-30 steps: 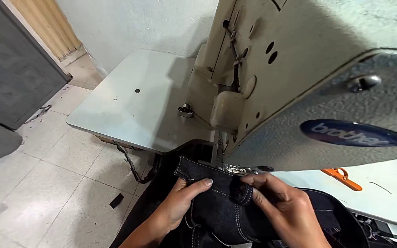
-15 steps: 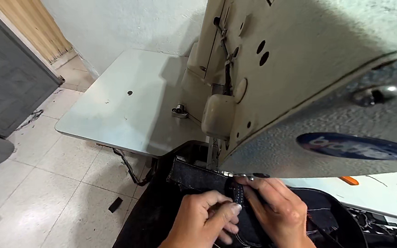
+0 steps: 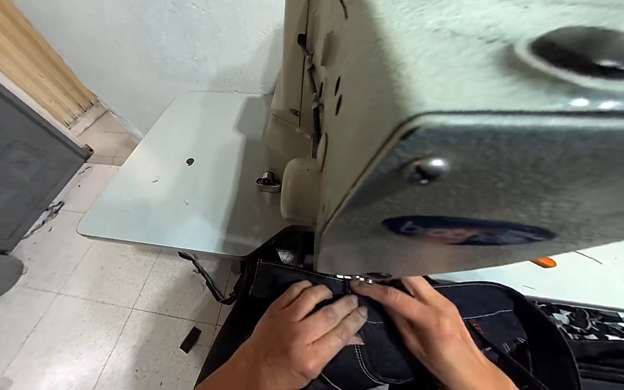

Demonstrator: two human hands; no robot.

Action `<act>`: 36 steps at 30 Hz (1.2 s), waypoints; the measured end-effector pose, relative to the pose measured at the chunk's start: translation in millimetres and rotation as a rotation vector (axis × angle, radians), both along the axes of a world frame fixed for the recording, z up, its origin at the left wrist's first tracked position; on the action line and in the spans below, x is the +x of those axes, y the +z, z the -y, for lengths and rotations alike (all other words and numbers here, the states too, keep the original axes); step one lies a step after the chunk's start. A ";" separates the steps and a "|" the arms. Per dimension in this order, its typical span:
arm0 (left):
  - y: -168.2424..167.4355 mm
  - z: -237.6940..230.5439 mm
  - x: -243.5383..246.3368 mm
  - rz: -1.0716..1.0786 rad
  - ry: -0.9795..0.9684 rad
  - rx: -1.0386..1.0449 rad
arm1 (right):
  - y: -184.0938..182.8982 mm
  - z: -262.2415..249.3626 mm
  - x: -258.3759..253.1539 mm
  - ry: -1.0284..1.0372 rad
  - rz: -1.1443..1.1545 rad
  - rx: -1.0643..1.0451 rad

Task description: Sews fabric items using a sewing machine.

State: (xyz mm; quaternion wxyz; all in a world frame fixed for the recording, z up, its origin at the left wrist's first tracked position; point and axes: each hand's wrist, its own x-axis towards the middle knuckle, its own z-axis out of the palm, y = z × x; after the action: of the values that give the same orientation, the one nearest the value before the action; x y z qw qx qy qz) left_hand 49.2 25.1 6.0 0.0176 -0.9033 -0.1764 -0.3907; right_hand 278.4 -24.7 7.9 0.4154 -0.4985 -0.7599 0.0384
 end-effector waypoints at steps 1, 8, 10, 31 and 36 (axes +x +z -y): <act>0.7 -1.9 -1.9 -0.024 -0.010 -0.019 | -3.2 0.9 5.2 -0.011 -0.081 -0.062; 9.0 0.2 3.0 -0.060 0.099 -0.033 | -2.3 -13.4 12.7 -0.174 -0.027 -0.069; 8.9 -0.6 2.3 -0.041 0.101 -0.057 | 0.4 -17.8 11.4 -0.161 -0.012 -0.036; 25.1 -17.8 -17.4 0.030 0.352 -0.535 | 0.7 -17.8 7.8 -0.161 0.013 -0.012; 36.1 -24.9 -15.2 -0.192 0.217 -0.953 | -0.9 -17.8 9.7 -0.168 0.031 -0.019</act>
State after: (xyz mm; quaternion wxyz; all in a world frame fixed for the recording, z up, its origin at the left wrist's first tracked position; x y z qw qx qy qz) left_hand 34.0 50.1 42.1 -0.3407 -0.8191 -0.4260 -0.1777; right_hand 288.1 -6.9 7.0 0.4007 -0.5649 -0.7213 0.0032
